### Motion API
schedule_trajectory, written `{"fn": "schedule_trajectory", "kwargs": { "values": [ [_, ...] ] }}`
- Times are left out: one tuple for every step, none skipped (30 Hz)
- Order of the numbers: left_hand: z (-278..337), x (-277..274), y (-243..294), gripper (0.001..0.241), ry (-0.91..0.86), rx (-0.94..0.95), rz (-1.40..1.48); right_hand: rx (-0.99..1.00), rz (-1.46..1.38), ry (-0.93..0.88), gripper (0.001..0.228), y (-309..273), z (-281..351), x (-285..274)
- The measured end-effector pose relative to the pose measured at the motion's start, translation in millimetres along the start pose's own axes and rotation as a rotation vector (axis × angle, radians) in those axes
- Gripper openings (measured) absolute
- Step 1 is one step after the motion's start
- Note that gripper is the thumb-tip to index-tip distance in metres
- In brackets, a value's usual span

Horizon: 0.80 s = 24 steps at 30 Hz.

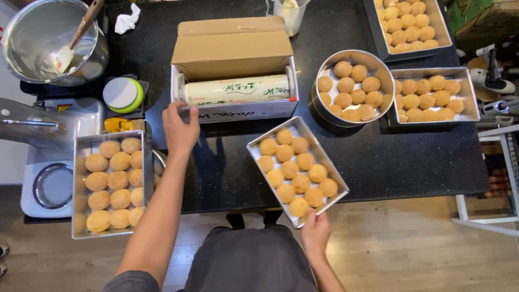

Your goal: Wrapping trays of baked dough balls with plastic cling wrap.

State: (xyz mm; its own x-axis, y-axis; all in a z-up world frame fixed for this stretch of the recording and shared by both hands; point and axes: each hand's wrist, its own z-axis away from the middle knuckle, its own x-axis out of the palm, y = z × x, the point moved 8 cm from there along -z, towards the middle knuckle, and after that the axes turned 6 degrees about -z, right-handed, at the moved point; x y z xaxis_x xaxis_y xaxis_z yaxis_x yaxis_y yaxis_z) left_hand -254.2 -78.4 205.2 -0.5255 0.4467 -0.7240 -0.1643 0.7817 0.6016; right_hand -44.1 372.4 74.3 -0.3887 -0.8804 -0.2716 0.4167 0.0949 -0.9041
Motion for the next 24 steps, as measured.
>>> {"fn": "schedule_trajectory", "kwargs": {
  "values": [
    [-2, -2, -1, 0.042, -0.005, 0.0, 0.003, 0.002, 0.003, 0.005, 0.03, 0, 8, 15],
    [-4, -3, -4, 0.041, -0.015, -0.028, 0.011, -0.018, 0.014, -0.009, 0.03, -2, 16, 31],
    [-4, -4, -6, 0.04, -0.023, -0.06, 0.02, -0.039, 0.029, -0.025, 0.03, -4, 23, 45],
    [-6, -5, -8, 0.04, -0.027, -0.063, 0.024, -0.038, 0.035, -0.022, 0.03, 0, 29, 57],
    [-7, -6, -9, 0.039, -0.034, -0.059, 0.023, 0.009, -0.006, -0.068, 0.032, 8, 36, 72],
    [-8, -8, -9, 0.039, -0.04, -0.055, 0.021, 0.056, -0.048, -0.113, 0.034, 16, 43, 87],
    [-8, -11, -12, 0.039, -0.04, -0.059, 0.023, 0.055, -0.043, -0.114, 0.034, 38, 40, 96],
    [-9, -12, -13, 0.039, -0.052, -0.049, 0.021, 0.121, -0.116, -0.208, 0.038, 63, 39, 113],
    [-11, -13, -12, 0.039, -0.063, -0.037, 0.022, 0.185, -0.19, -0.301, 0.043, 86, 36, 129],
    [-12, -13, -13, 0.039, -0.061, -0.039, 0.026, 0.181, -0.186, -0.301, 0.043, 78, 35, 130],
    [-13, -12, -15, 0.039, -0.074, -0.036, 0.027, 0.26, -0.189, -0.419, 0.046, 75, 37, 141],
    [-14, -12, -16, 0.039, -0.088, -0.033, 0.029, 0.34, -0.189, -0.536, 0.049, 73, 41, 151],
    [-14, -12, -17, 0.039, -0.081, -0.037, 0.032, 0.334, -0.184, -0.54, 0.049, 38, 44, 150],
    [-13, -12, -18, 0.039, -0.089, -0.041, 0.037, 0.4, -0.02, -0.632, 0.052, 11, 53, 151],
    [-14, -11, -20, 0.04, -0.096, -0.046, 0.042, 0.463, 0.147, -0.722, 0.056, -16, 62, 152],
    [-16, -13, -21, 0.04, -0.088, -0.051, 0.044, 0.456, 0.153, -0.726, 0.056, -23, 56, 150],
    [-16, -13, -21, 0.04, -0.101, -0.056, 0.05, 0.15, 0.391, -0.601, 0.052, -46, 36, 139],
    [-16, -13, -22, 0.041, -0.115, -0.061, 0.056, -0.159, 0.617, -0.457, 0.049, -73, 23, 130],
    [-17, -13, -24, 0.041, -0.106, -0.07, 0.058, -0.168, 0.624, -0.463, 0.049, -85, 11, 130],
    [-17, -8, -25, 0.041, -0.154, -0.07, 0.046, -0.458, 0.636, -0.257, 0.043, -121, 0, 120],
    [-16, -2, -25, 0.041, -0.205, -0.067, 0.033, -0.745, 0.629, -0.047, 0.039, -154, -2, 111],
    [-15, 2, -22, 0.041, -0.198, -0.073, 0.034, -0.753, 0.63, -0.052, 0.039, -150, -18, 114],
    [-12, 9, -19, 0.04, -0.233, -0.077, 0.037, -0.687, 0.601, -0.084, 0.038, -141, -36, 116],
    [-9, 17, -14, 0.04, -0.268, -0.08, 0.041, -0.622, 0.572, -0.117, 0.039, -133, -55, 117]
  ]
}}
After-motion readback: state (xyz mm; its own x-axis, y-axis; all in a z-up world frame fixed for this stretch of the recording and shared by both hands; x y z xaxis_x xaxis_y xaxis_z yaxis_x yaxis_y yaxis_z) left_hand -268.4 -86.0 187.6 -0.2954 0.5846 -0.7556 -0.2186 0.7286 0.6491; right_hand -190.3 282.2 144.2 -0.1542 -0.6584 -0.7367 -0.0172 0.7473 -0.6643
